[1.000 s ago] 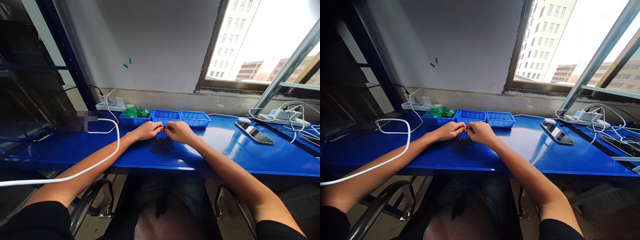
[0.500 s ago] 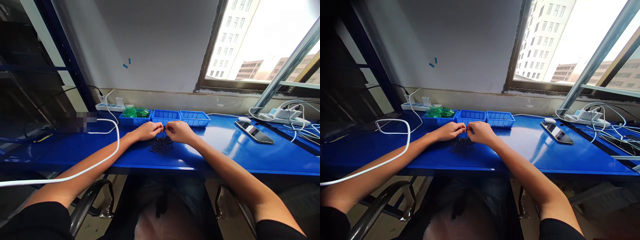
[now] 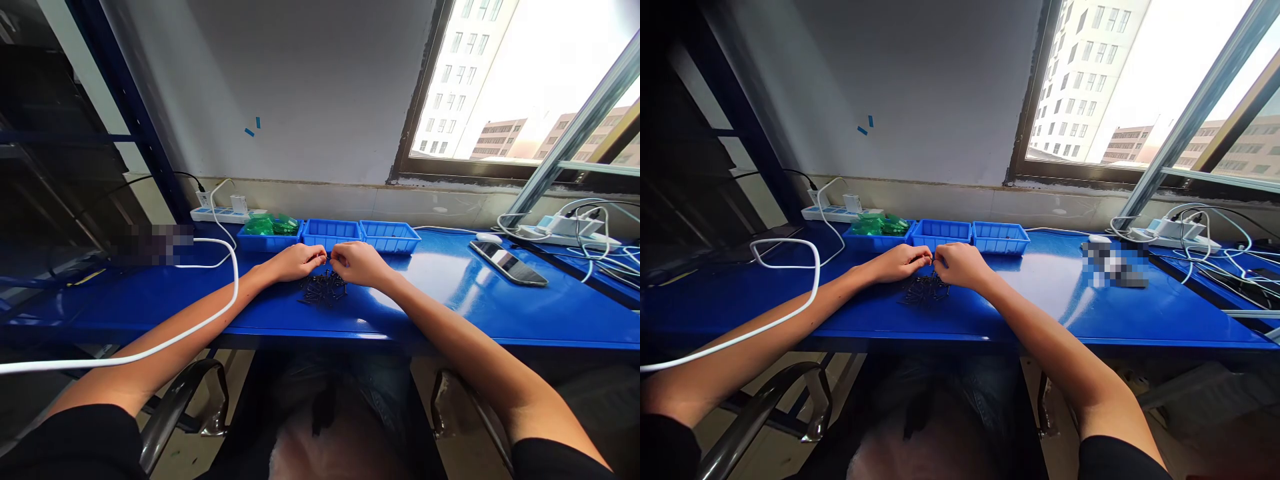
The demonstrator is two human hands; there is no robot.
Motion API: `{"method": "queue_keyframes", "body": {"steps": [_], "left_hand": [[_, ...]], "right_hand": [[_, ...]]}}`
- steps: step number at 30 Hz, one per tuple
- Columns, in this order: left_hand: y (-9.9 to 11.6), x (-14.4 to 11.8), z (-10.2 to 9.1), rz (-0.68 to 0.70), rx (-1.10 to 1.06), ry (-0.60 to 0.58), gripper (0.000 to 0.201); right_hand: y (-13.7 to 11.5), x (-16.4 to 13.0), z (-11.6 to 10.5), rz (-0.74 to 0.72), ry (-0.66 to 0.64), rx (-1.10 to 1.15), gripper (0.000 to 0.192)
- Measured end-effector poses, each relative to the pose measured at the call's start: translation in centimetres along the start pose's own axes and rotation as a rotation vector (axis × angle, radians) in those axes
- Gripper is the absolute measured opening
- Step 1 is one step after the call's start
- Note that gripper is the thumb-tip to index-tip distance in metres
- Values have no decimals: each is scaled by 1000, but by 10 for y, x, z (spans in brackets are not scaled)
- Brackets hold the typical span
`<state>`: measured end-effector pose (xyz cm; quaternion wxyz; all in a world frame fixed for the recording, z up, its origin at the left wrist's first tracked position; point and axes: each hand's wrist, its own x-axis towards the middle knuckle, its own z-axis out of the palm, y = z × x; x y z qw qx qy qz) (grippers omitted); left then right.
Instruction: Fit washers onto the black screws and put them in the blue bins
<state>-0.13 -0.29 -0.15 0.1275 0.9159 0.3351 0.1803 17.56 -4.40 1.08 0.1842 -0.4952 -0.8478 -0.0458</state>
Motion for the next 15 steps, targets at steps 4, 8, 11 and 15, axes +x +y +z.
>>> {"method": "queue_keyframes", "body": {"steps": [4, 8, 11, 15], "left_hand": [[0, 0, 0, -1, 6, -3, 24], [0, 0, 0, -4, 7, -9, 24], [0, -1, 0, -9, 6, -12, 24], [-1, 0, 0, -17, 13, -26, 23]], "right_hand": [[0, 0, 0, -4, -16, -9, 14], [0, 1, -1, -6, -42, -30, 16], [-1, 0, -2, -10, -53, -42, 17], [-1, 0, -3, -11, -63, -56, 17]]}}
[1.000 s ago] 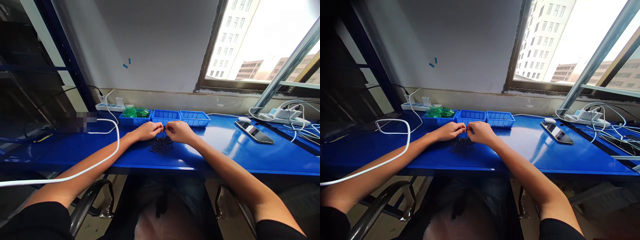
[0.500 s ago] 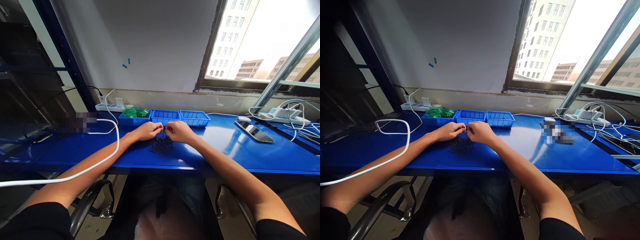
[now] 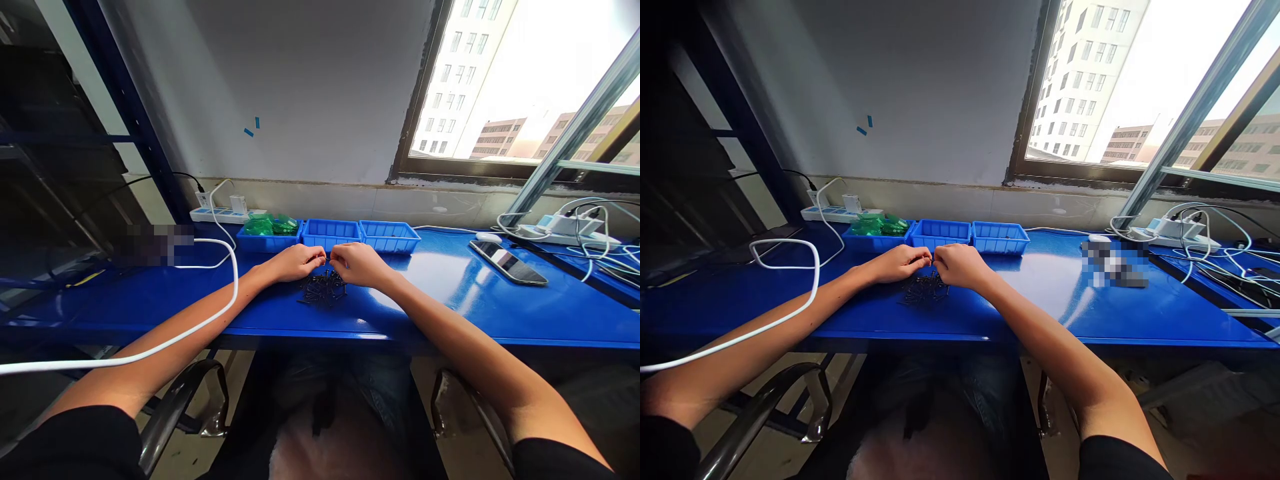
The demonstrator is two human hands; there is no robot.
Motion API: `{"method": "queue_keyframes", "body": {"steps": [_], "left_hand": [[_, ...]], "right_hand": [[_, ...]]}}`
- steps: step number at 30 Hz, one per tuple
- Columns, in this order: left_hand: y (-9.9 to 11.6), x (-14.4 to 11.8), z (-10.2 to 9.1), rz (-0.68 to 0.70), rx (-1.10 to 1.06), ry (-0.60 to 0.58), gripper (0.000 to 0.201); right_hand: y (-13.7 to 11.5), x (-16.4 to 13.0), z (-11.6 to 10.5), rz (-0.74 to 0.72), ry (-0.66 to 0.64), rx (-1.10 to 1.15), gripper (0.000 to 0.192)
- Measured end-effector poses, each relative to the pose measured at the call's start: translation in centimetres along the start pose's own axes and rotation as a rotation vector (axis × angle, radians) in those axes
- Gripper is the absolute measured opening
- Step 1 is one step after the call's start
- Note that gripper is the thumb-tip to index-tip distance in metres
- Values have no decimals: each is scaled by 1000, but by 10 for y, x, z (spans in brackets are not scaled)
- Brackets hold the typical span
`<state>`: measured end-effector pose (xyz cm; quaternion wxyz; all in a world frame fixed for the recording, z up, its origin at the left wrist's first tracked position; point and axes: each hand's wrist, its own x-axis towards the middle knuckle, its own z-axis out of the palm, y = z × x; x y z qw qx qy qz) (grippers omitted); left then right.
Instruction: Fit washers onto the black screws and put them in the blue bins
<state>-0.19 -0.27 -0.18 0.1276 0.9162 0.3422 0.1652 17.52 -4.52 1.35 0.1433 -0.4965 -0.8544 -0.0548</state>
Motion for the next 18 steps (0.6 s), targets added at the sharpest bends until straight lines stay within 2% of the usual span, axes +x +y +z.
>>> {"method": "queue_keyframes", "body": {"steps": [18], "left_hand": [[-2, 1, 1, 2, 20, -16, 24]], "right_hand": [[2, 0, 0, -48, -47, -27, 17]]}}
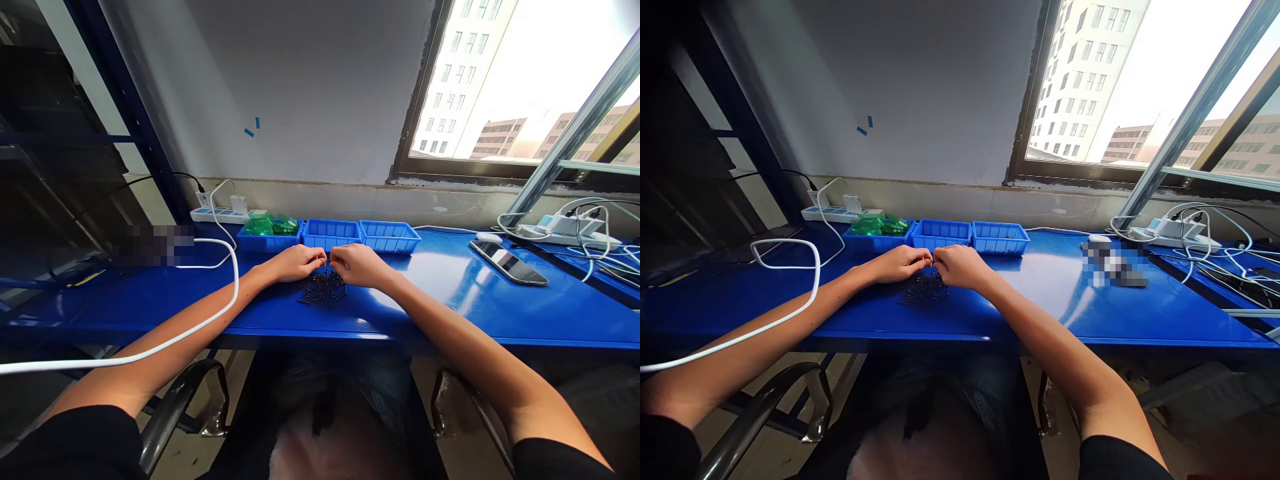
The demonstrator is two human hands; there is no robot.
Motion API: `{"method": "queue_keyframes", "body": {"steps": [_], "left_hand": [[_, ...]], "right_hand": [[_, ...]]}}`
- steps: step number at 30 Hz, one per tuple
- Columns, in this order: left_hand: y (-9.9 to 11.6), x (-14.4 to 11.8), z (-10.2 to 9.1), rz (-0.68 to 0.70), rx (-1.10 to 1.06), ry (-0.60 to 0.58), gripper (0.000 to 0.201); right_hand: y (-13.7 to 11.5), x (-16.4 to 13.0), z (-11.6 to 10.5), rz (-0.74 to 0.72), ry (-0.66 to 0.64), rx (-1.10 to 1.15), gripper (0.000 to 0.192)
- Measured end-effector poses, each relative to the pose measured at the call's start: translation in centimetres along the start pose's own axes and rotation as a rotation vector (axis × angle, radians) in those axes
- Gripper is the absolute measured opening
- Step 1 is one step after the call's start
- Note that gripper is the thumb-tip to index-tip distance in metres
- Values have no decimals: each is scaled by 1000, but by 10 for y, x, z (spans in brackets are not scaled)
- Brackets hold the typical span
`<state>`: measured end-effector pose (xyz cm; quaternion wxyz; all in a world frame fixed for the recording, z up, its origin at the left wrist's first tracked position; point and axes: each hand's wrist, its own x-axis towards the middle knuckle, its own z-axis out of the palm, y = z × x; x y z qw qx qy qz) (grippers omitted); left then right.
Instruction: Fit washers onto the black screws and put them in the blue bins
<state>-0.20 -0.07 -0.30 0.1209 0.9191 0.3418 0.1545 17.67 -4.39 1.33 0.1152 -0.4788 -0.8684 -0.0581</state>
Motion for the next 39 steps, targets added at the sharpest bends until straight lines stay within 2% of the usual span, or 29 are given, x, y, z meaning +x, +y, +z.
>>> {"method": "queue_keyframes", "body": {"steps": [20, 39], "left_hand": [[4, -1, -2, -9, 2, -15, 26], [4, -1, -2, 5, 0, -14, 28]], "right_hand": [[0, 1, -2, 15, -59, -71, 20], [3, 0, 0, -72, -38, -25, 18]]}}
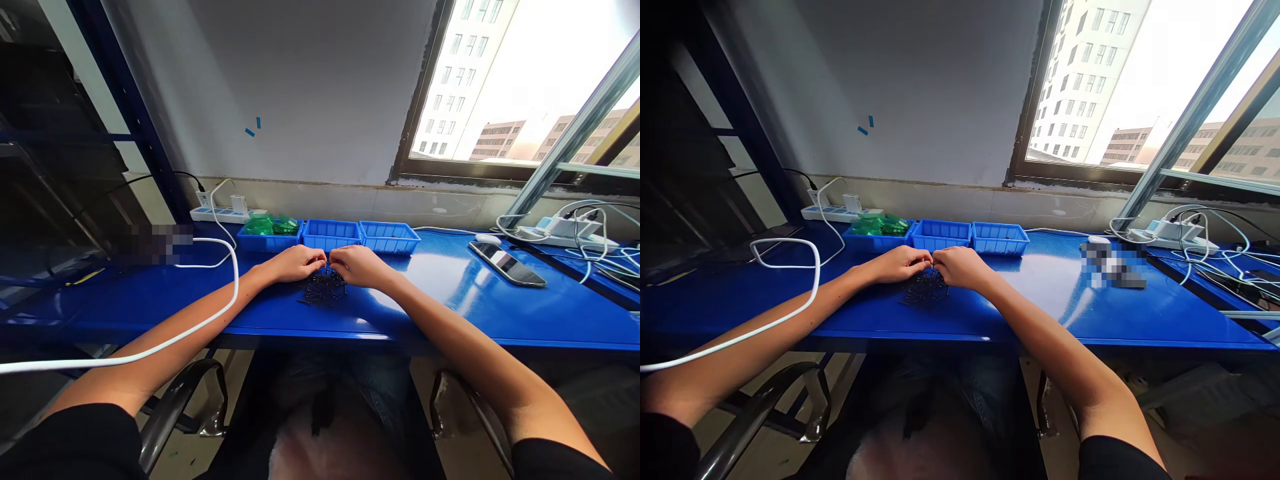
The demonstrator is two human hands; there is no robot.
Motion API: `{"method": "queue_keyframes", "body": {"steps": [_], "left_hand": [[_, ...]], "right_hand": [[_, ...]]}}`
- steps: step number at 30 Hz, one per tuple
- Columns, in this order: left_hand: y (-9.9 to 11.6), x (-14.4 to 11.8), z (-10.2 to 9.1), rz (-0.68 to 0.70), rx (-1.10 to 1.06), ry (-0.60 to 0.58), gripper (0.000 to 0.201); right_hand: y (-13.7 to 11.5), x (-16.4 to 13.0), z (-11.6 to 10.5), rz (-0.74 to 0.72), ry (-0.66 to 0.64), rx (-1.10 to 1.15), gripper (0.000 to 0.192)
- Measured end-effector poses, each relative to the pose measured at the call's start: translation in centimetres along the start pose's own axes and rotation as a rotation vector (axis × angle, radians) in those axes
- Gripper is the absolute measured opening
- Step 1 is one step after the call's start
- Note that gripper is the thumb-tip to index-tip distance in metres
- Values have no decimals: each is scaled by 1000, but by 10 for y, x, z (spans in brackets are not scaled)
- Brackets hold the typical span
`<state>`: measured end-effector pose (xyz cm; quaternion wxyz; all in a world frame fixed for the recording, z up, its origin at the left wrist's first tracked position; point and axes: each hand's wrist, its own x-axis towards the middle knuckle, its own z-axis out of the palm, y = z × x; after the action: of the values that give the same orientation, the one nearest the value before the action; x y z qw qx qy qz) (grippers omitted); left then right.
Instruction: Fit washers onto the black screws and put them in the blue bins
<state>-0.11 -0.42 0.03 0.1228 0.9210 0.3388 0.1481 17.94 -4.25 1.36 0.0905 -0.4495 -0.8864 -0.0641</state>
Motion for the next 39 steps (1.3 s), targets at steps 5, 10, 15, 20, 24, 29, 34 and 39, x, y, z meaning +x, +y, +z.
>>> {"method": "queue_keyframes", "body": {"steps": [5, 10, 15, 20, 24, 29, 34, 39], "left_hand": [[-1, 1, 0, -7, 6, -3, 28], [-1, 0, 0, -10, 19, -1, 27], [-3, 1, 0, -2, 36, -2, 24], [-3, 1, 0, 1, 36, 0, 23], [-1, 1, 0, -8, 24, -7, 24], [-2, 0, 0, 0, 22, 3, 24], [-2, 0, -1, 2, 25, 3, 25], [-2, 0, 0, -14, 24, -5, 25]], "right_hand": [[0, 0, 1, 10, -2, 13, 19], [-1, 0, 0, 28, 6, 39, 18], [0, 0, 1, 33, 15, 65, 18], [-1, 0, 2, 25, 19, 70, 19], [-2, 0, 0, 25, 5, 56, 20], [-1, 0, 0, 32, -7, 38, 19], [-1, 0, 0, 32, -10, 27, 18], [-2, 0, -1, 31, -16, 18, 18]]}}
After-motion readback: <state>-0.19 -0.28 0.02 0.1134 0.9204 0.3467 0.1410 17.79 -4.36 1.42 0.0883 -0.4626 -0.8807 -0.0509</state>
